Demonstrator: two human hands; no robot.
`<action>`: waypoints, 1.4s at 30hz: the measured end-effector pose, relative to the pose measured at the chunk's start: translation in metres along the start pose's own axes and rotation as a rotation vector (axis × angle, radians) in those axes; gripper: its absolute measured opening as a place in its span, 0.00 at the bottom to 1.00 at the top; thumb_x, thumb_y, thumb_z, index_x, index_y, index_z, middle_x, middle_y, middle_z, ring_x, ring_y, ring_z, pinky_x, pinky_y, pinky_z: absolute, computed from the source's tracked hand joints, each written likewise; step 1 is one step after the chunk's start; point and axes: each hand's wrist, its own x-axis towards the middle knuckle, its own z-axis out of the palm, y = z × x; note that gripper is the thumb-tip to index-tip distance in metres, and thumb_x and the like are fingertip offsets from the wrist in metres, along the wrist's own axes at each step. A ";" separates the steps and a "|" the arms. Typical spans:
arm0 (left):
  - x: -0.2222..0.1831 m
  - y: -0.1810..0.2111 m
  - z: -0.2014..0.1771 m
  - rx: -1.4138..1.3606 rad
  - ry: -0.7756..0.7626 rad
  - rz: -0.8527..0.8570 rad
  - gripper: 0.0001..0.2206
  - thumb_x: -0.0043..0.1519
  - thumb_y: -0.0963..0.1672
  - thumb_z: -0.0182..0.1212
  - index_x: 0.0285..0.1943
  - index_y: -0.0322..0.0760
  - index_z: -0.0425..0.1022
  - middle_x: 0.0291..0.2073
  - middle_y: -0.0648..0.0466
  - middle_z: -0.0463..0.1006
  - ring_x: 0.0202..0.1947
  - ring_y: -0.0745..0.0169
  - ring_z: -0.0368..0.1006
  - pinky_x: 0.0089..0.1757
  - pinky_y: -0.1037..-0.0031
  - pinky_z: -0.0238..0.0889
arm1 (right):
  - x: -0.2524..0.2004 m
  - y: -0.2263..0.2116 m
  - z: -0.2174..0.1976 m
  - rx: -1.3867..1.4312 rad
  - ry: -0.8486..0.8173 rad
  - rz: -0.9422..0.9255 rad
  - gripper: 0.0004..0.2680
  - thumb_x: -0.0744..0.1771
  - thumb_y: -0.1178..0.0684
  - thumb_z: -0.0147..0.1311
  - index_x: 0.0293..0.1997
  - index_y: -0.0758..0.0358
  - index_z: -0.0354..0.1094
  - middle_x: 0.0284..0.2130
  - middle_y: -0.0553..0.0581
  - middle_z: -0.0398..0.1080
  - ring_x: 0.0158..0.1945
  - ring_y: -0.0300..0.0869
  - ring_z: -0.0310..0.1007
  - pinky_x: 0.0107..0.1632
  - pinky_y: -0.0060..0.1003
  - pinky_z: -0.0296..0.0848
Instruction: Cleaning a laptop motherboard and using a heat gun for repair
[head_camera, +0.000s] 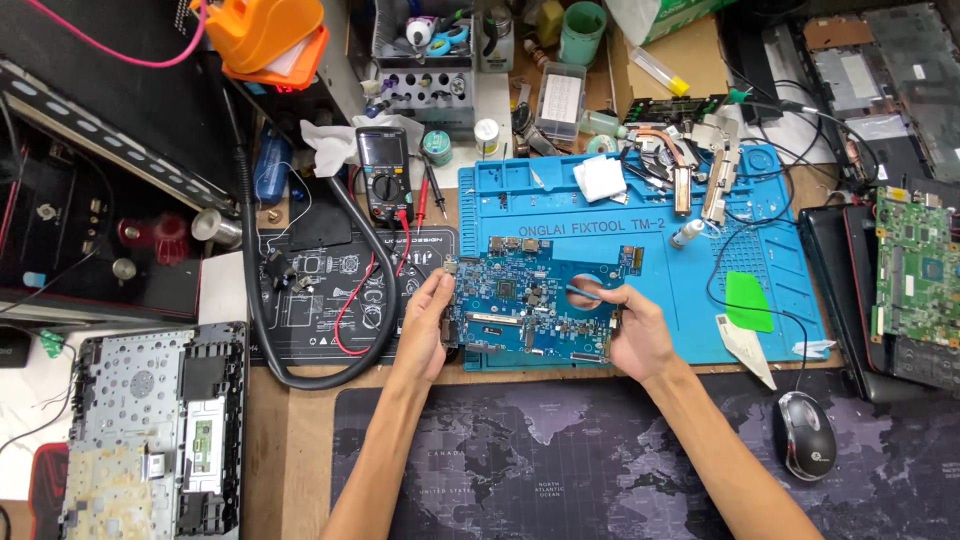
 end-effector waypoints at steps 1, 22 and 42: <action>0.000 0.000 -0.002 -0.001 -0.001 0.003 0.09 0.68 0.45 0.58 0.51 0.36 0.76 0.37 0.51 0.82 0.37 0.64 0.80 0.40 0.69 0.78 | -0.002 -0.001 0.005 -0.001 -0.002 -0.002 0.19 0.63 0.51 0.48 0.58 0.72 0.66 0.33 0.58 0.68 0.35 0.43 0.74 0.41 0.50 0.80; -0.118 0.142 0.056 1.163 0.108 0.684 0.40 0.57 0.48 0.72 0.76 0.30 0.53 0.68 0.28 0.59 0.69 0.25 0.53 0.65 0.44 0.42 | 0.007 0.036 0.066 -0.403 -0.062 -0.194 0.10 0.70 0.50 0.52 0.50 0.68 0.67 0.35 0.64 0.79 0.38 0.48 0.82 0.47 0.48 0.81; -0.173 0.177 -0.041 1.723 0.403 0.623 0.55 0.38 0.61 0.77 0.78 0.46 0.58 0.60 0.37 0.61 0.60 0.35 0.54 0.54 0.43 0.50 | 0.015 0.121 0.266 -0.431 -0.292 0.029 0.18 0.69 0.44 0.54 0.60 0.67 0.68 0.35 0.56 0.77 0.35 0.41 0.81 0.41 0.40 0.82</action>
